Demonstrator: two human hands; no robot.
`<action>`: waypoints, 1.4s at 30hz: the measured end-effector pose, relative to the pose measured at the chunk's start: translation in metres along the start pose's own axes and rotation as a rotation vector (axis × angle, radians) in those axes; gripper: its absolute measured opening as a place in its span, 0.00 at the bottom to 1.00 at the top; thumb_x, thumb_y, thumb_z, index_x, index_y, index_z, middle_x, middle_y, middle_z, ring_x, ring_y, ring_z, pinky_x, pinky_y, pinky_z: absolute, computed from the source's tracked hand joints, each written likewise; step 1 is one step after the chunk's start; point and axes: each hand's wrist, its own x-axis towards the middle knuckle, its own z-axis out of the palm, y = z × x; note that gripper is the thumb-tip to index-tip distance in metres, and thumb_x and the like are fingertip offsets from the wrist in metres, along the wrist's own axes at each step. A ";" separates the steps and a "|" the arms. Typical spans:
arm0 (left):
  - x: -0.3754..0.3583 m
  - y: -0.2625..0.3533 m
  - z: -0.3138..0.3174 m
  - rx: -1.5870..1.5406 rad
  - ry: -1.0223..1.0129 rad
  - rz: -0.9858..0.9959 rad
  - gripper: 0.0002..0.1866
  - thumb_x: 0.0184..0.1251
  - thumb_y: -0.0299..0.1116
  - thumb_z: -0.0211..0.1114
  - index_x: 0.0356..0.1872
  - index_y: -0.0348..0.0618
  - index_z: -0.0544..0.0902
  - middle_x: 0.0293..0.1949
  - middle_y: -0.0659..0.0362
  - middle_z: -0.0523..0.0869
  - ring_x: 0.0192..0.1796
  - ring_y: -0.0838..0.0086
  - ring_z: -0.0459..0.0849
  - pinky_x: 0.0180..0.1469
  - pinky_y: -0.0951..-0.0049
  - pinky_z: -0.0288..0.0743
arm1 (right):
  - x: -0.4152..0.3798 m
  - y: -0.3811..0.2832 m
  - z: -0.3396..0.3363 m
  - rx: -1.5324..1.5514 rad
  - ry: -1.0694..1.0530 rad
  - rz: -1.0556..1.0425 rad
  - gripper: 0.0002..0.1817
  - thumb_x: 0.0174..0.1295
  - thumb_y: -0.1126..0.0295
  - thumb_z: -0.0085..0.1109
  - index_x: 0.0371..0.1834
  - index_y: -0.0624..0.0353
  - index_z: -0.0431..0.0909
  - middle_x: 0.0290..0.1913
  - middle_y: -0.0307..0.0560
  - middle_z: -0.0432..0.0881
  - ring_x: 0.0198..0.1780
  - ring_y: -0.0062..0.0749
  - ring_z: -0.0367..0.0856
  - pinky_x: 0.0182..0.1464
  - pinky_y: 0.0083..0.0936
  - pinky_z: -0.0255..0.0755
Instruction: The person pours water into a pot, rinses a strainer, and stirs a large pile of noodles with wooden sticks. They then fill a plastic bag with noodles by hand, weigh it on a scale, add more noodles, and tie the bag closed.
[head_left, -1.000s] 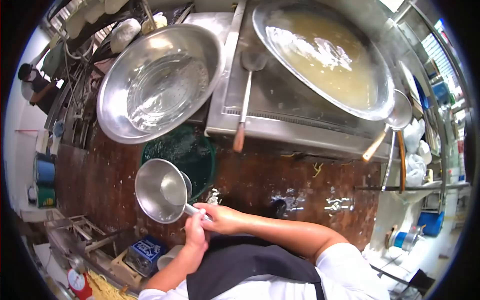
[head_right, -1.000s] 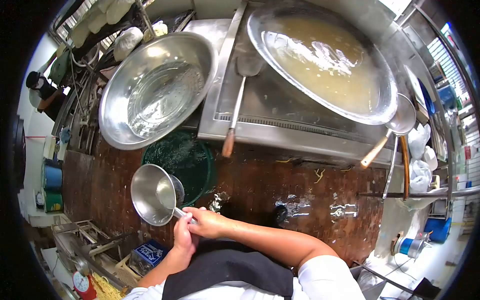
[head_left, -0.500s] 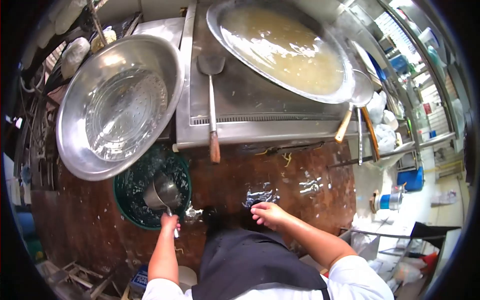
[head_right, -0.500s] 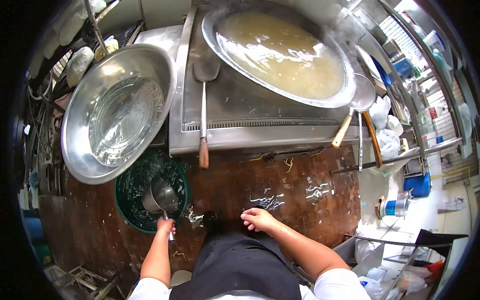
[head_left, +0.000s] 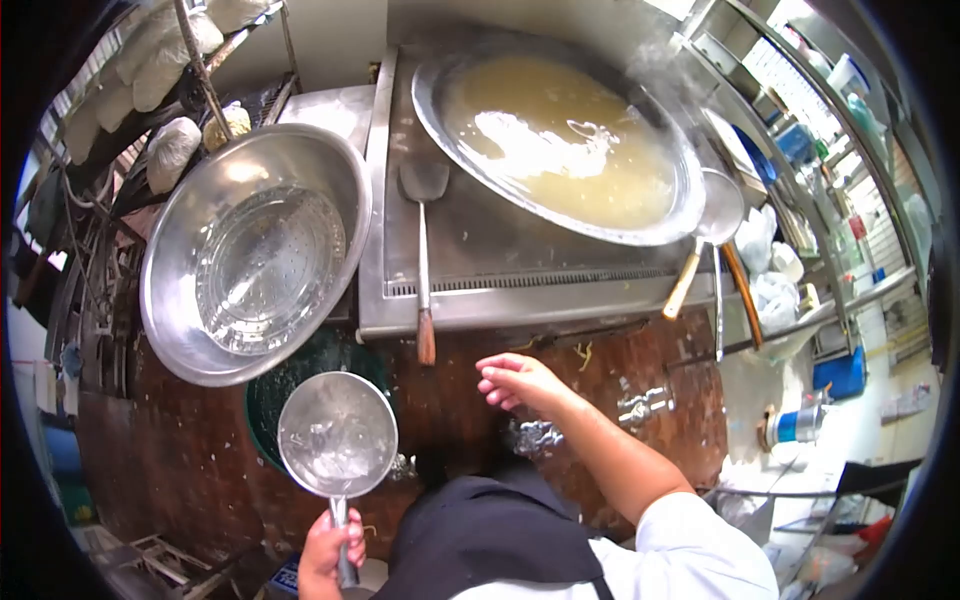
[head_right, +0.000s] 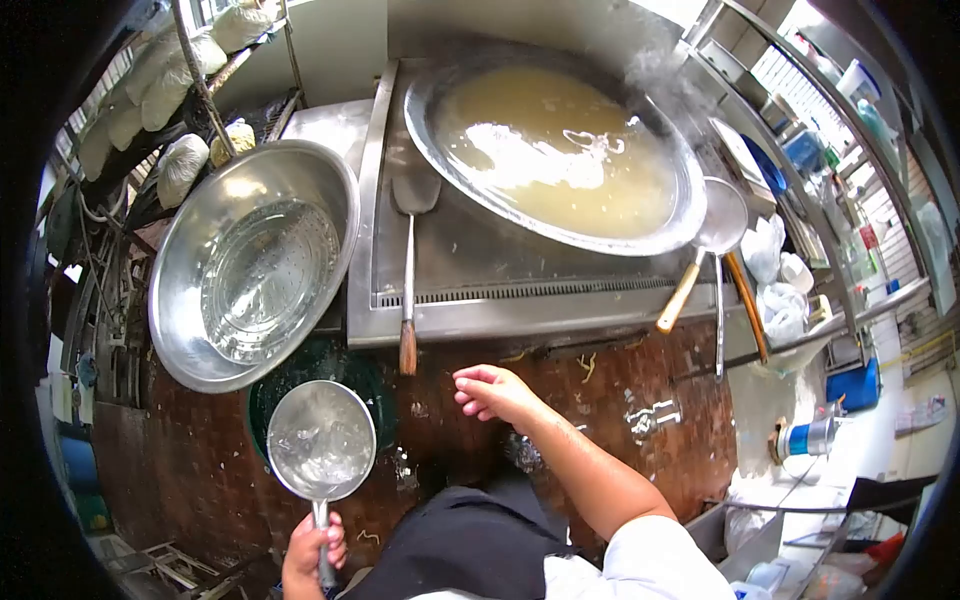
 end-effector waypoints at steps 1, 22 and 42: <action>-0.011 0.008 0.010 0.015 -0.015 -0.008 0.16 0.56 0.23 0.66 0.46 0.42 0.73 0.21 0.59 0.73 0.17 0.71 0.74 0.18 0.68 0.70 | 0.009 -0.016 -0.003 -0.007 -0.014 -0.035 0.23 0.68 0.54 0.61 0.61 0.52 0.76 0.43 0.34 0.84 0.37 0.14 0.81 0.38 0.16 0.74; 0.137 0.180 0.219 0.610 0.265 0.442 0.17 0.56 0.29 0.66 0.45 0.39 0.73 0.21 0.61 0.74 0.14 0.78 0.73 0.15 0.77 0.69 | 0.274 -0.129 -0.013 -0.345 0.206 -0.468 0.17 0.63 0.57 0.57 0.39 0.61 0.84 0.38 0.57 0.87 0.42 0.51 0.85 0.47 0.38 0.76; 0.131 0.160 0.250 0.731 0.214 0.361 0.19 0.57 0.28 0.69 0.47 0.38 0.73 0.22 0.63 0.75 0.16 0.80 0.73 0.17 0.79 0.71 | 0.188 -0.070 -0.091 -0.560 0.409 -0.534 0.26 0.61 0.52 0.61 0.50 0.66 0.83 0.47 0.64 0.85 0.53 0.55 0.83 0.59 0.38 0.74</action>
